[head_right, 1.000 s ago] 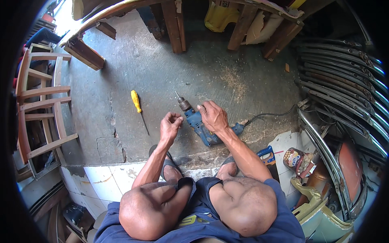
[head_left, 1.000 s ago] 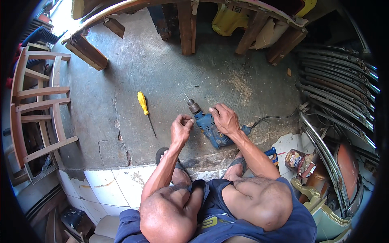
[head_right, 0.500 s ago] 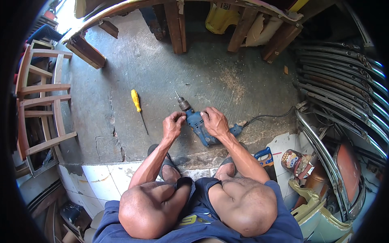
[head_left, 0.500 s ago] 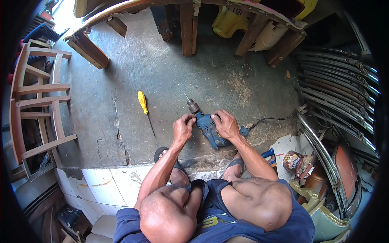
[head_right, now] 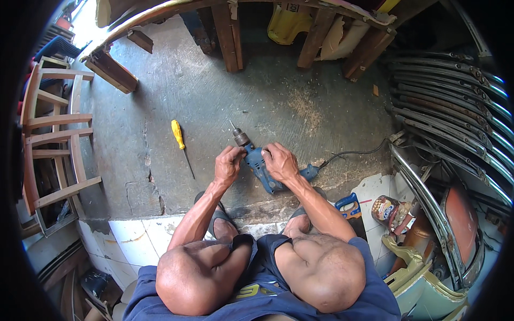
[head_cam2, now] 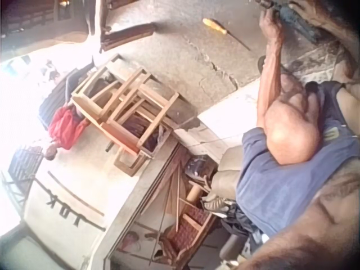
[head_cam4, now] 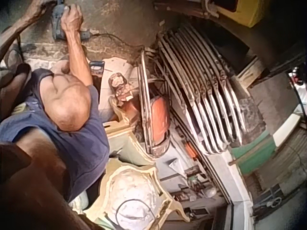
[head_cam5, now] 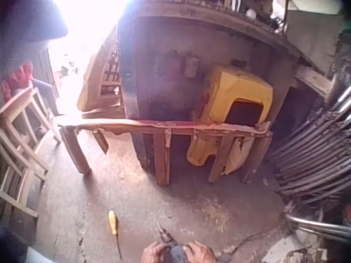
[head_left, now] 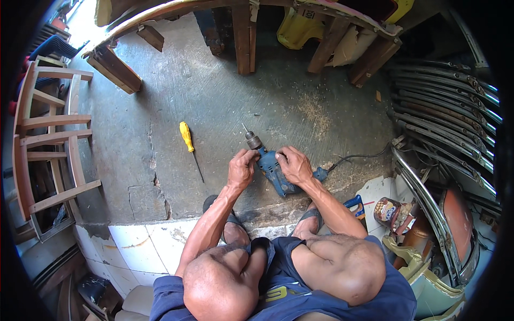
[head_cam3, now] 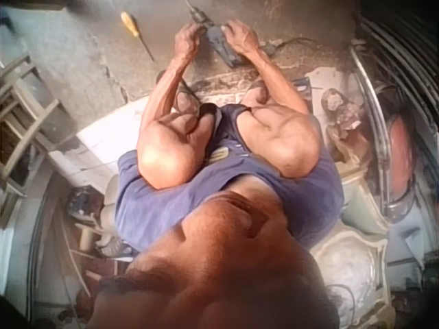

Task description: The person disassembles an electric power drill by removing the outer casing with a screwdriver, handles the internal motor and wiring components, and kemudian reassembles the casing parts.

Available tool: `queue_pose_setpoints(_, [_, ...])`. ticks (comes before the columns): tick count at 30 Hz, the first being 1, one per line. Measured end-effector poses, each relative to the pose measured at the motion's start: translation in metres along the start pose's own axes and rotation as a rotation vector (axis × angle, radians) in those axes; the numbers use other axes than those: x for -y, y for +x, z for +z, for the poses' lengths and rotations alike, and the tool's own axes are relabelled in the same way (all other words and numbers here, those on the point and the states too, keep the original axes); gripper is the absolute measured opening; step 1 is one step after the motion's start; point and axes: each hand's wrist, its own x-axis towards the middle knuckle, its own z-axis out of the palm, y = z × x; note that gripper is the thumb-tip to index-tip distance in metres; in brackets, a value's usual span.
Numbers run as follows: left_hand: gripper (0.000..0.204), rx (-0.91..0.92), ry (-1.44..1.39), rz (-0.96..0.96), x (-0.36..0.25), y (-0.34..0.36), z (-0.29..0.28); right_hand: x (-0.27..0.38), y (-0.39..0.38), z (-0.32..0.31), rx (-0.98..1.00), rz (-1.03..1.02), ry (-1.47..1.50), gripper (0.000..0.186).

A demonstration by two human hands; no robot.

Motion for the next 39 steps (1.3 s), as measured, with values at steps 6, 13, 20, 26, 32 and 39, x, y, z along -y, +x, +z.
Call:
queue_pose_setpoints(6, [0.019, 0.049, -0.019, 0.095, 0.005, -0.001, -0.008, 0.002, 0.001, 0.000, 0.023, 0.005, 0.018, 0.021])
queue_pose_setpoints(13, [0.036, -0.208, 0.067, -0.105, 0.018, -0.003, -0.031, 0.006, -0.001, -0.004, -0.008, -0.008, 0.077, 0.020])
queue_pose_setpoints(20, [0.053, -0.497, 0.502, -0.548, 0.089, 0.027, -0.097, 0.023, 0.004, -0.022, -0.009, -0.009, 0.081, 0.019])
queue_pose_setpoints(26, [0.032, -0.327, -0.023, -0.335, 0.055, 0.017, -0.106, 0.062, 0.012, -0.054, -0.050, 0.028, 0.210, 0.025])
queue_pose_setpoints(32, [0.037, 0.081, -0.156, 0.251, -0.079, 0.011, -0.045, 0.096, 0.008, -0.085, 0.003, -0.360, 0.248, 0.030])
queue_pose_setpoints(39, [0.043, -0.089, 0.041, 0.149, -0.031, 0.020, -0.018, 0.103, -0.011, -0.122, -0.168, -0.375, -0.088, 0.012])
